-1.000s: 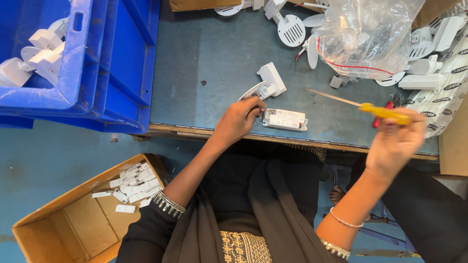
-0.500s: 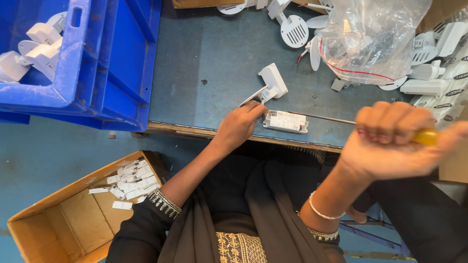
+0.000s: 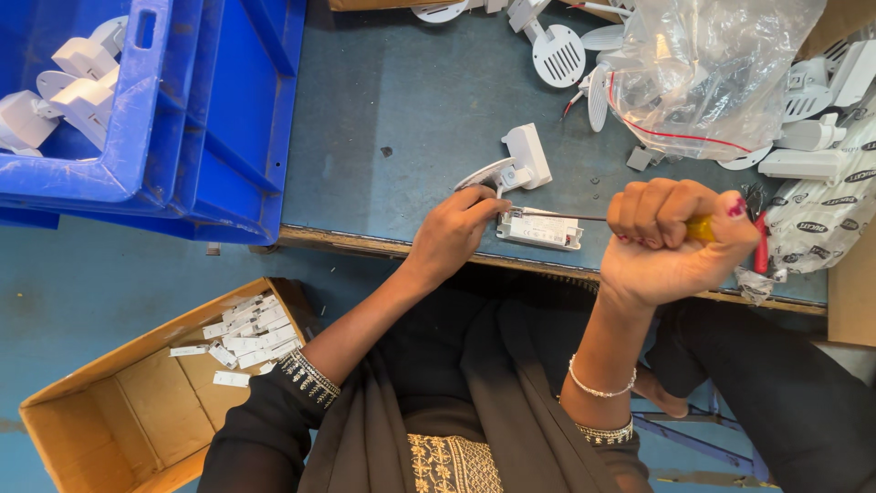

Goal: The person assembles white plastic electrical devices by inserting a small rectangular component into a housing, securing it with a screwdriver, and attaching a circular vent cover. The person places the finished units into a blue crate.

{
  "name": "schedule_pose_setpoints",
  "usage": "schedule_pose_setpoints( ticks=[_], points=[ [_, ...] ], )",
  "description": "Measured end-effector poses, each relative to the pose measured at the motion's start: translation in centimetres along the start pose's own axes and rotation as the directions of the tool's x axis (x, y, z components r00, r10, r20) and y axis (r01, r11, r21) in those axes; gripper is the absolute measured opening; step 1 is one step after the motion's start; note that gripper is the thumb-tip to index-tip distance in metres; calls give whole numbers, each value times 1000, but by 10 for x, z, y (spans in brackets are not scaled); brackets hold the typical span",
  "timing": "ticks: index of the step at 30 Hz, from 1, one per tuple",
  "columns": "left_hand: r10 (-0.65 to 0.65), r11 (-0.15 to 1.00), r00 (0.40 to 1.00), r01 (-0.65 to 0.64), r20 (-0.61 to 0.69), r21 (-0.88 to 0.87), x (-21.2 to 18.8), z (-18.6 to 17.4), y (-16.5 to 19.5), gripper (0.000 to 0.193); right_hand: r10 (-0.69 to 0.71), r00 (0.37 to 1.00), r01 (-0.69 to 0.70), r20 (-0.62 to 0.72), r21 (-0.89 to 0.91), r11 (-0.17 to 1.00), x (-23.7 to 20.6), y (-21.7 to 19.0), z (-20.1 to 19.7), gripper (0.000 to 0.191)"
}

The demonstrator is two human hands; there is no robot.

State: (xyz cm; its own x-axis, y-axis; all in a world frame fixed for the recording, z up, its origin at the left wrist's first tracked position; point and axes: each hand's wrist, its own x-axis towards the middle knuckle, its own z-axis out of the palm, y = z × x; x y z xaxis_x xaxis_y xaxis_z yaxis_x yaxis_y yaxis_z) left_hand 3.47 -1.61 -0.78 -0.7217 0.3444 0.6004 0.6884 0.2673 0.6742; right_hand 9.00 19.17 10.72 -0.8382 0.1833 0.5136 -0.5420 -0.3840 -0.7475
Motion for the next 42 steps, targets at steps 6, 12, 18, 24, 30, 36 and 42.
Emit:
schedule_pose_setpoints(
  ticks=[6,12,18,24,30,36,42],
  points=[
    [15,1000,1000,-15,17,0,1,9,4,21,14,1000,-14,-12,-35,999,2,8,4,57],
    [10,999,1000,-9,5,-35,2,6,7,19,30,999,-30,13,-42,999,6,6,7,54],
    [-20,1000,1000,20,-9,-20,1,7,8,16,40,999,-41,-26,-56,998,4,6,12,54],
    [-10,1000,1000,10,-1,-2,1,8,5,15,51,996,-55,-71,-48,997,6,9,14,53],
    [-7,1000,999,6,37,22,3,11,4,15,45,994,-54,-95,-94,994,10,12,17,51],
    [13,989,995,-27,100,143,13,18,9,23,53,993,-63,-110,-88,994,14,12,17,51],
    [7,979,976,-51,216,198,25,17,10,16,46,994,-56,-95,-96,994,15,14,17,50]
  ],
)
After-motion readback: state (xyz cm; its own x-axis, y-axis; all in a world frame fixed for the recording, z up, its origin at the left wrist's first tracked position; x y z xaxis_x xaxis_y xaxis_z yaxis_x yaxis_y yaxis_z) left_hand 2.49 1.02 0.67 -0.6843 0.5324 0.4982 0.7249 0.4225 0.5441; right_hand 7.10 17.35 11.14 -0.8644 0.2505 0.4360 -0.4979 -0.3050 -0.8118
